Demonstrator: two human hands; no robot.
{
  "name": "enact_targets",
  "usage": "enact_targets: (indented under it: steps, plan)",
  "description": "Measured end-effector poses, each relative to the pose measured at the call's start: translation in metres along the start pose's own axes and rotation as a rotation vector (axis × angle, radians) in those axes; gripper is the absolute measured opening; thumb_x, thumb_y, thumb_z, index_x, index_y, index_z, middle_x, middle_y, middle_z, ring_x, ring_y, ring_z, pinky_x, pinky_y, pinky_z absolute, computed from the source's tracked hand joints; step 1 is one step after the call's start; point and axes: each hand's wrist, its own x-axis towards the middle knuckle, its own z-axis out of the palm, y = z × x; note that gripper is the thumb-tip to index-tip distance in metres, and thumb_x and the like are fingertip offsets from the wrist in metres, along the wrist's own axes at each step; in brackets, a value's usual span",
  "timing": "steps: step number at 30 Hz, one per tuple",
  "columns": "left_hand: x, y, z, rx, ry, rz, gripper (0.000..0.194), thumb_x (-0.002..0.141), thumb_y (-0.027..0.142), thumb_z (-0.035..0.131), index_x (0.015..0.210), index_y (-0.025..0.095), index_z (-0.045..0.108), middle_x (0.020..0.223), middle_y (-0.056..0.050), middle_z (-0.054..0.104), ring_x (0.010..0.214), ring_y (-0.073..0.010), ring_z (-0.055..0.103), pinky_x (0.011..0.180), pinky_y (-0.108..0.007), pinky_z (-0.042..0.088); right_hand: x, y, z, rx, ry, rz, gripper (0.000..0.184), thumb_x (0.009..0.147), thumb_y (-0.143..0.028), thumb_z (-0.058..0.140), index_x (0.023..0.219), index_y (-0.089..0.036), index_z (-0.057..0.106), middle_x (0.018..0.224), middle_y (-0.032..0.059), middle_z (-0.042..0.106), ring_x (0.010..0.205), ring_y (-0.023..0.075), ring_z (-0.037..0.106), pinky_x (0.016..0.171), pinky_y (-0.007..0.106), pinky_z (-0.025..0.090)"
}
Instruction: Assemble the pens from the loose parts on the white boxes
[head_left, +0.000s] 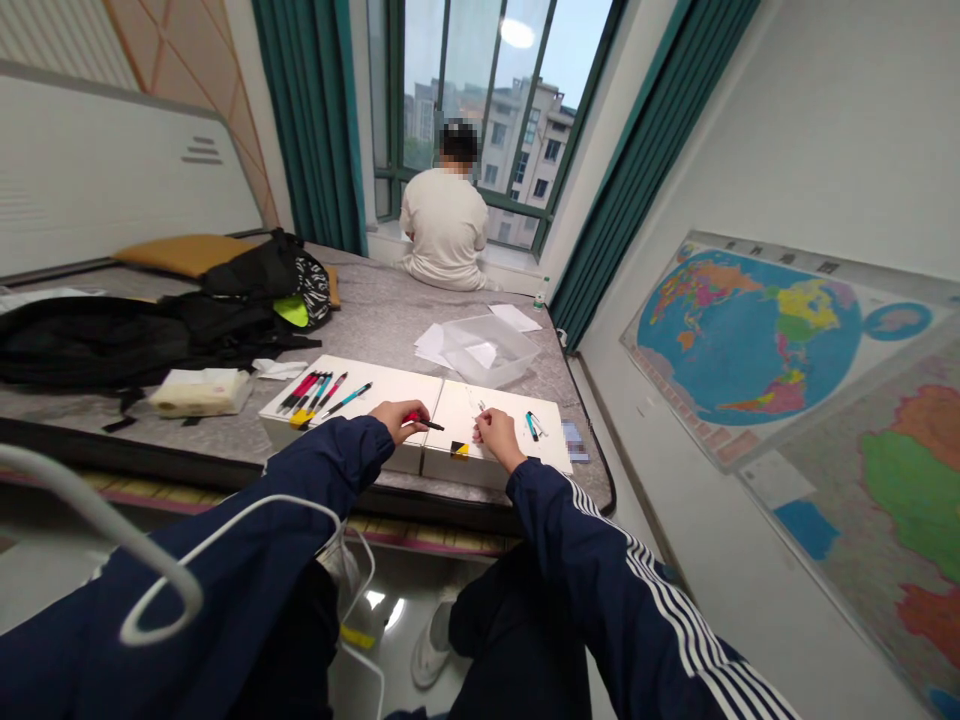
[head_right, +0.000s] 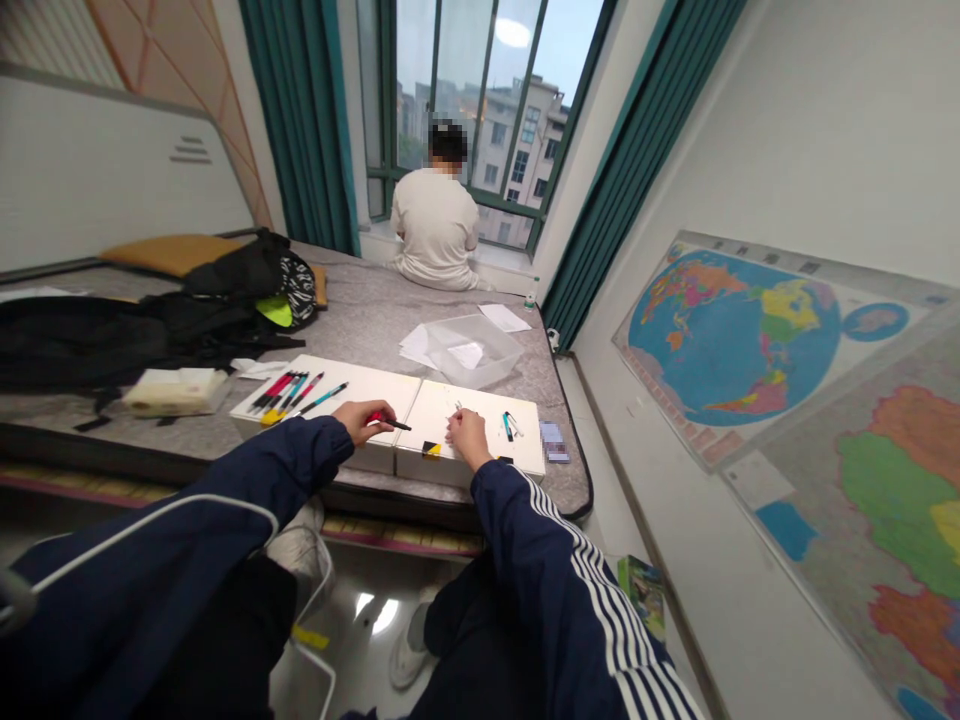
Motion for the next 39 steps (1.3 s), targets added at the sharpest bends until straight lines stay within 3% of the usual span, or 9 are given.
enact_targets:
  steps: [5, 12, 18, 28, 39]
  plan:
    - [0.000, 0.007, -0.004, 0.042, -0.026, 0.003, 0.026, 0.077, 0.041, 0.057, 0.093, 0.022, 0.064, 0.078, 0.001, 0.067, 0.070, -0.0153, 0.059, 0.067, -0.025, 0.041, -0.005, -0.003, 0.005, 0.221, 0.010, 0.066, 0.007, 0.075, -0.020, 0.058, 0.074, -0.015, 0.061, 0.057, 0.0027, 0.063, 0.051, 0.0135, 0.062, 0.047, 0.022, 0.050]
    - [0.000, 0.016, -0.008, -0.025, 0.040, -0.046, 0.023, 0.076, 0.037, 0.059, 0.091, 0.021, 0.065, 0.073, 0.001, 0.065, 0.064, -0.0134, 0.056, 0.064, -0.023, 0.040, -0.035, -0.029, -0.001, 0.609, -0.096, 0.065, 0.026, 0.070, -0.033, 0.067, 0.086, -0.013, 0.065, 0.086, 0.0084, 0.067, 0.072, 0.0177, 0.067, 0.054, 0.027, 0.057]
    - [0.000, 0.026, -0.002, -0.110, 0.102, -0.078, 0.022, 0.073, 0.037, 0.060, 0.086, 0.020, 0.064, 0.065, 0.003, 0.062, 0.056, -0.0108, 0.049, 0.058, -0.021, 0.037, -0.064, -0.057, -0.008, 0.810, -0.101, 0.074, 0.036, 0.067, -0.042, 0.070, 0.090, -0.014, 0.065, 0.091, 0.0079, 0.065, 0.083, 0.0222, 0.066, 0.050, 0.024, 0.056]
    - [-0.003, 0.042, -0.001, -0.149, 0.103, -0.055, 0.021, 0.075, 0.038, 0.059, 0.084, 0.020, 0.060, 0.061, 0.004, 0.061, 0.053, -0.0106, 0.048, 0.057, -0.021, 0.035, -0.068, -0.065, -0.009, 0.855, -0.120, 0.037, 0.037, 0.066, -0.045, 0.071, 0.088, -0.015, 0.067, 0.084, 0.0067, 0.065, 0.083, 0.0236, 0.066, 0.050, 0.027, 0.057]
    - [-0.001, 0.042, 0.010, -0.102, 0.035, -0.009, 0.026, 0.071, 0.043, 0.063, 0.081, 0.019, 0.067, 0.075, -0.001, 0.068, 0.068, -0.0152, 0.059, 0.067, -0.025, 0.041, -0.069, -0.071, -0.006, 0.775, 0.008, -0.044, 0.032, 0.070, -0.042, 0.068, 0.086, -0.015, 0.070, 0.079, 0.0058, 0.065, 0.074, 0.0174, 0.062, 0.048, 0.022, 0.053]
